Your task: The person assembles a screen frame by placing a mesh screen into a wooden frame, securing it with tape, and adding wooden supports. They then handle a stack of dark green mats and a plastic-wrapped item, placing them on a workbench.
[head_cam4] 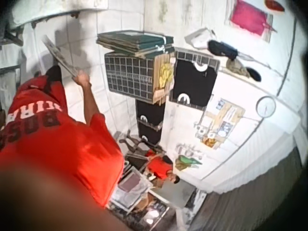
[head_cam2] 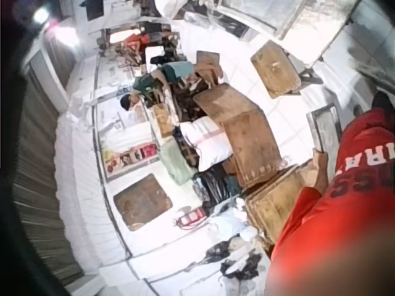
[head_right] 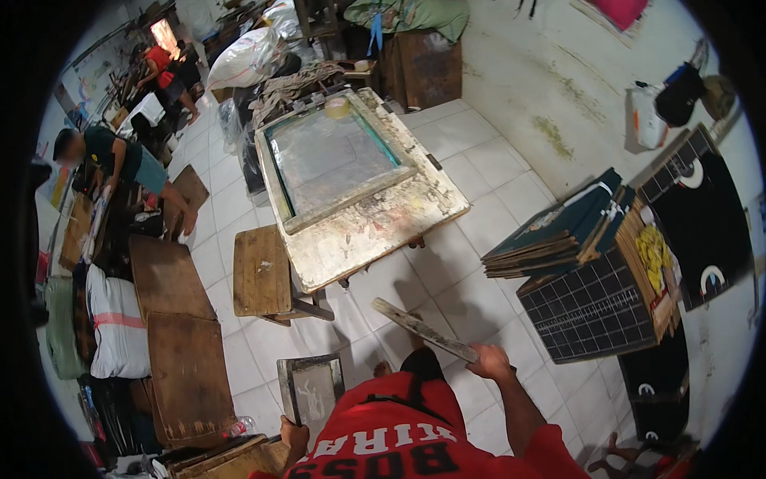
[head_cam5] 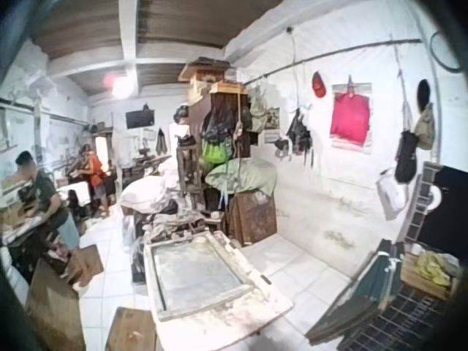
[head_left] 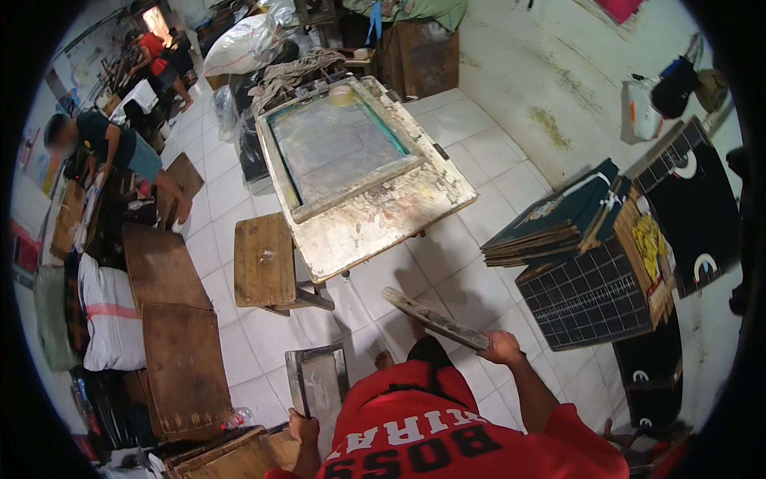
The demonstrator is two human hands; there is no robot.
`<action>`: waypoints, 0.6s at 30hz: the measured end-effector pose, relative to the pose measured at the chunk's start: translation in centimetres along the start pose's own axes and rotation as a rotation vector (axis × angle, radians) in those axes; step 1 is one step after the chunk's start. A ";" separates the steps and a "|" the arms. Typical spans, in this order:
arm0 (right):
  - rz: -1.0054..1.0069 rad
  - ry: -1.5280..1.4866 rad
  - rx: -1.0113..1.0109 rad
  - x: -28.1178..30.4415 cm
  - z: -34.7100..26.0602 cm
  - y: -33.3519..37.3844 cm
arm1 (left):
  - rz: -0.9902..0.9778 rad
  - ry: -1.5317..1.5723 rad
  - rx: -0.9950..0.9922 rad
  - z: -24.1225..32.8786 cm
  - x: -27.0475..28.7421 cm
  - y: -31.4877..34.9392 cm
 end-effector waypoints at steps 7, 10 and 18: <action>-0.096 0.176 0.340 6.1 -5.9 -15.7 | 0.105 0.135 0.139 5.1 1.9 3.9; -0.162 0.187 0.439 7.9 -6.8 -22.5 | 0.103 0.124 0.226 5.5 1.7 5.8; -0.342 0.436 0.394 10.0 -3.9 -39.4 | 0.404 0.230 0.033 7.7 3.8 10.5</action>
Point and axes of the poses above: each hand's wrist, its own y-axis away from the middle knuckle, its own x-axis out of the back of the hand, z = x × y, the point moved 10 cm from there along -y, towards the middle knuckle, and after that the axes turned 14 degrees about -z, right-handed, at the moved point
